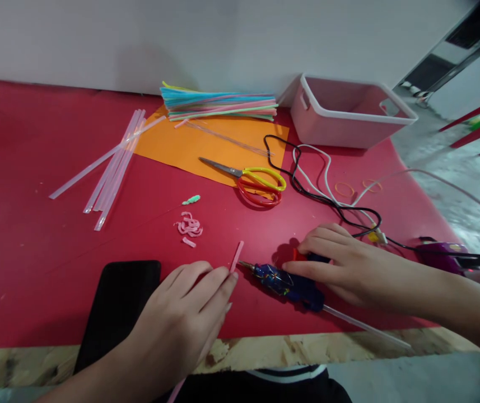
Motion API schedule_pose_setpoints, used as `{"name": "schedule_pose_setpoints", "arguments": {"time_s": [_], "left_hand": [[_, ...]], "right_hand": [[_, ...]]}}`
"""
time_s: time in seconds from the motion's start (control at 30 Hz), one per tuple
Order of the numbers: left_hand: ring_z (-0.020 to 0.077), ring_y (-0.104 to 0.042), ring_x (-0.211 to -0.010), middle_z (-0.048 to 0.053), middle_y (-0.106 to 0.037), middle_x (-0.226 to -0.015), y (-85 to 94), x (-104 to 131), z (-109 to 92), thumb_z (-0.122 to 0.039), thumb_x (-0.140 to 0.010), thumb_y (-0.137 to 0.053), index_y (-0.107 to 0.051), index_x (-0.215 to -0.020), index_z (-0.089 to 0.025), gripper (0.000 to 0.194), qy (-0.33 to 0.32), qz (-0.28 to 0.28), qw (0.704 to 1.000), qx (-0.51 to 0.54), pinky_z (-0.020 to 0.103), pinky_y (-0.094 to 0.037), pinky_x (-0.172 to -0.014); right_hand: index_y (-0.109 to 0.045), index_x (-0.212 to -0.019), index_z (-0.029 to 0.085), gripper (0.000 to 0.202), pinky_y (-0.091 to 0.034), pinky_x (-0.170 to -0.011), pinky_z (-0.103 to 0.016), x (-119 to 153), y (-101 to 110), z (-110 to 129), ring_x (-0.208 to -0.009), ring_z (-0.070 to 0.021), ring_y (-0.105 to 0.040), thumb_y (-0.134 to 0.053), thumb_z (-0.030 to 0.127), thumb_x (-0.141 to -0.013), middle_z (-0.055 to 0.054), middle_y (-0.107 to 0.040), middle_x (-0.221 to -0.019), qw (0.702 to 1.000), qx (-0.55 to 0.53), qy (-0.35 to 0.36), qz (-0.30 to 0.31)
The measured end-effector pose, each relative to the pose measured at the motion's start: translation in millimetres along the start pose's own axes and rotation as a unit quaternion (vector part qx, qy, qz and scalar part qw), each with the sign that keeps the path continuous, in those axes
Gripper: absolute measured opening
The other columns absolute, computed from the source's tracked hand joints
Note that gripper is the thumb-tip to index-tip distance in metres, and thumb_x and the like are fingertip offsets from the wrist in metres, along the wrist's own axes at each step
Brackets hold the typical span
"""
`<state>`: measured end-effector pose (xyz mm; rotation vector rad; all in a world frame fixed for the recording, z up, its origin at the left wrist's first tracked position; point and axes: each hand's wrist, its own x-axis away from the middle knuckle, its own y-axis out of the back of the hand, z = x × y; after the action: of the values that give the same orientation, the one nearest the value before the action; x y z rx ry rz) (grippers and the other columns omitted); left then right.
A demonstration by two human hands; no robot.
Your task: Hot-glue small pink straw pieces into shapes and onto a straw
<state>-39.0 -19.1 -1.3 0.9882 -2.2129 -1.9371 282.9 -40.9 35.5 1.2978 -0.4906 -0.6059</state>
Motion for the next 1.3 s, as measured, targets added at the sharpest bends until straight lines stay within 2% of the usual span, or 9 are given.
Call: {"name": "schedule_pose_setpoints", "arguments": {"time_s": [0.2,0.47,0.77,1.03,1.3], "left_hand": [[0.0242,-0.071,-0.098,0.007,-0.08,-0.116,-0.9,1,0,-0.012,-0.097,-0.056,-0.074,-0.119,-0.009,0.029,-0.016,0.012,1.0,-0.007,0.041,-0.057,-0.085],[0.026,-0.069,-0.1,0.006,-0.079,-0.121,-2.5,7,-1,-0.013,-0.096,-0.06,-0.074,-0.121,-0.01,0.029,-0.013,0.016,0.999,-0.028,0.042,-0.056,-0.09],[0.0248,-0.07,-0.102,0.008,-0.077,-0.124,-3.9,5,0,-0.01,-0.097,-0.057,-0.073,-0.12,-0.006,0.029,-0.025,0.013,1.0,-0.014,0.042,-0.058,-0.088],[0.0259,-0.072,-0.102,0.01,-0.077,-0.124,-5.0,6,0,-0.009,-0.097,-0.056,-0.073,-0.121,-0.005,0.03,-0.03,0.014,0.999,-0.014,0.044,-0.059,-0.088],[0.0248,-0.071,-0.104,0.009,-0.077,-0.126,-6.6,7,1,-0.01,-0.099,-0.054,-0.071,-0.122,-0.006,0.03,-0.032,0.019,0.999,-0.01,0.043,-0.059,-0.09]], "right_hand": [[-0.062,-0.129,0.021,0.038,-0.042,-0.09,-0.037,-6,-7,-6,-0.096,-0.021,-0.054,-0.05,0.009,-0.095,-0.009,-0.066,-0.101,1.0,-0.011,0.016,-0.015],[-0.067,-0.118,0.018,0.031,-0.042,-0.083,-0.033,-16,2,-8,-0.088,-0.0188,-0.056,-0.053,0.008,-0.092,-0.008,-0.066,-0.09,0.997,0.018,0.058,-0.049],[-0.067,-0.122,0.018,0.034,-0.043,-0.079,-0.034,-21,6,-9,-0.082,-0.0187,-0.055,-0.05,0.011,-0.093,-0.007,-0.065,-0.085,0.998,0.025,0.061,-0.02],[-0.066,-0.124,0.019,0.036,-0.044,-0.083,-0.035,-19,0,-18,-0.082,-0.0181,-0.055,-0.052,0.01,-0.092,-0.006,-0.065,-0.086,0.996,0.037,0.076,-0.032],[-0.068,-0.124,0.02,0.035,-0.043,-0.083,-0.035,-19,3,-18,-0.079,-0.0179,-0.053,-0.051,0.013,-0.094,-0.006,-0.063,-0.082,0.998,0.03,0.053,-0.017]]}}
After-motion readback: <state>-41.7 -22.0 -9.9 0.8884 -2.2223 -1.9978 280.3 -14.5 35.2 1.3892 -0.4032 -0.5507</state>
